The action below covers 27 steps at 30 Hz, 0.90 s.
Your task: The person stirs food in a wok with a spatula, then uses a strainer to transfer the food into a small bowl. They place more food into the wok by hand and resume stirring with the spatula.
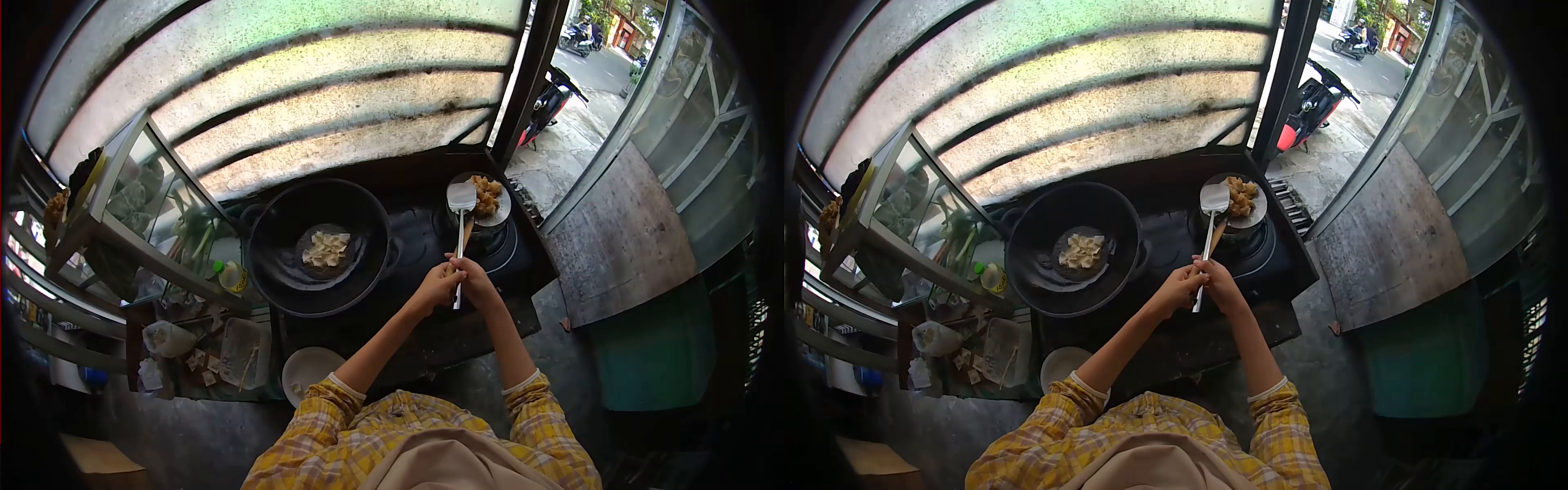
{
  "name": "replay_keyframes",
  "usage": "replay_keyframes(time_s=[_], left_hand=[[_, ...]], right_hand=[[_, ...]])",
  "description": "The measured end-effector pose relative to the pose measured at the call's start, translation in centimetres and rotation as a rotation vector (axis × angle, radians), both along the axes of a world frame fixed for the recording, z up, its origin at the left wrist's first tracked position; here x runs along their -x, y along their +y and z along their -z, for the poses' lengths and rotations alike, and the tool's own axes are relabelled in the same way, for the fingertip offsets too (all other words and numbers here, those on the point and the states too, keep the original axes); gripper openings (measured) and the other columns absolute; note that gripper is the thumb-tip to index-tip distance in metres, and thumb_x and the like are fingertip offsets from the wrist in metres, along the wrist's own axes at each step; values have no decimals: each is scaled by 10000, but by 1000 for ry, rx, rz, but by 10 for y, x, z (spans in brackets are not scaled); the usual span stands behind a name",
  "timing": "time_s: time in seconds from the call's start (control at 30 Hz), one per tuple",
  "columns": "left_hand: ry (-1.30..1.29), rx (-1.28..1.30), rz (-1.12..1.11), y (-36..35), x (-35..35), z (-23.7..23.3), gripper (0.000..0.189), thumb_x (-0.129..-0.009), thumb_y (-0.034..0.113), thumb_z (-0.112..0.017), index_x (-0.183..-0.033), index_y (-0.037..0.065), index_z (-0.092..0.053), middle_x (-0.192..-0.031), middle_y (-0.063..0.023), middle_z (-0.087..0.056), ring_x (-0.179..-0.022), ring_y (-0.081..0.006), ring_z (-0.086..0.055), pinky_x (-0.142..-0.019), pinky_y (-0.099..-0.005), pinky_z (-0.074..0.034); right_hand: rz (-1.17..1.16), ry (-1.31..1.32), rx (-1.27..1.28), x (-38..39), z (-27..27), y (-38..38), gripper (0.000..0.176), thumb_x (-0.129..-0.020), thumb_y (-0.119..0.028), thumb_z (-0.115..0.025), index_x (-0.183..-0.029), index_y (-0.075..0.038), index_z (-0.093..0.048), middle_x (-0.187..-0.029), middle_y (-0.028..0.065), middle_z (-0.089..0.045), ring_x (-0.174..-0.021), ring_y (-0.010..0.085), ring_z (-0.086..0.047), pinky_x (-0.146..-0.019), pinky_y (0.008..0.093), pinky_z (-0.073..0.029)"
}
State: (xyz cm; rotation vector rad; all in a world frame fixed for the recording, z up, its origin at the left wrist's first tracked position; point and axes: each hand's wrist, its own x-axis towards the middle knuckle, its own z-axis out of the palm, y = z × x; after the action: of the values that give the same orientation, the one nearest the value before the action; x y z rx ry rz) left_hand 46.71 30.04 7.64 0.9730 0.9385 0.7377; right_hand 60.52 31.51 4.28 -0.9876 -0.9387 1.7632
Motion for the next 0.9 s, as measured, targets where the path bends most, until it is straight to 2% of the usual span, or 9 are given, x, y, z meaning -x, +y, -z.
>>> replay_keyframes(time_s=[0.07,0.17,0.27,0.37,0.47,0.57,0.7,0.8,0.9], left_hand=[[-32,28,20,3,-1,5,217,-876,311,-558,-861,97,-530,-625,47,-417,-480,-46,-403,-416,-190,-330],[-295,192,123,11,4,19,252,-894,358,-510,-853,109,-506,-622,43,-432,-465,-59,-403,-409,-190,-307],[-282,351,69,8,4,10,315,-915,425,-418,-838,126,-481,-637,31,-451,-466,-82,-410,-432,-208,-312],[-476,453,157,14,11,17,413,-919,489,-325,-896,119,-506,-694,6,-489,-528,-119,-453,-523,-256,-371],[-666,539,239,13,17,17,475,-919,505,-294,-1000,95,-520,-785,-26,-520,-644,-159,-498,-633,-303,-400],[-793,555,276,14,21,26,535,-916,517,-285,-1109,68,-504,-876,-53,-537,-750,-190,-518,-713,-343,-415],[-924,587,278,13,24,32,580,-915,517,-290,-1167,28,-474,-968,-88,-542,-823,-212,-522,-757,-371,-428],[-1027,607,282,11,25,34,623,-915,520,-281,-1217,-2,-435,-1027,-116,-534,-880,-231,-522,-788,-390,-428],[-1105,614,278,8,26,37,668,-913,534,-264,-1262,-23,-387,-1078,-136,-520,-950,-249,-518,-824,-405,-418]], right_hand=[[13,-10,28,-1,0,1,347,-899,-220,-491,-1139,31,-499,-876,37,-580,-815,100,-550,-779,219,-417],[42,-110,101,-3,3,2,388,-888,-273,-503,-1144,18,-511,-863,19,-580,-774,94,-552,-731,219,-433],[123,-223,71,-3,0,1,363,-883,-300,-509,-1040,19,-583,-803,13,-590,-718,100,-561,-677,231,-439],[182,-648,-129,-10,10,7,402,-846,-388,-541,-843,1,-644,-674,56,-604,-586,167,-574,-588,290,-439],[241,-801,-237,-12,-3,5,399,-829,-365,-557,-769,22,-639,-597,110,-584,-560,173,-559,-558,310,-425],[256,-906,-305,-17,-6,6,360,-811,-332,-580,-762,19,-641,-580,126,-577,-525,171,-534,-535,327,-415],[233,-904,-331,-21,-13,8,307,-797,-276,-598,-734,22,-633,-557,103,-559,-521,131,-521,-514,318,-395],[271,-793,-390,-28,7,16,297,-801,-252,-595,-706,28,-610,-532,76,-525,-515,90,-474,-494,301,-370],[304,-759,-404,-25,-6,12,295,-805,-246,-600,-696,29,-599,-525,44,-503,-518,65,-438,-483,281,-350]])
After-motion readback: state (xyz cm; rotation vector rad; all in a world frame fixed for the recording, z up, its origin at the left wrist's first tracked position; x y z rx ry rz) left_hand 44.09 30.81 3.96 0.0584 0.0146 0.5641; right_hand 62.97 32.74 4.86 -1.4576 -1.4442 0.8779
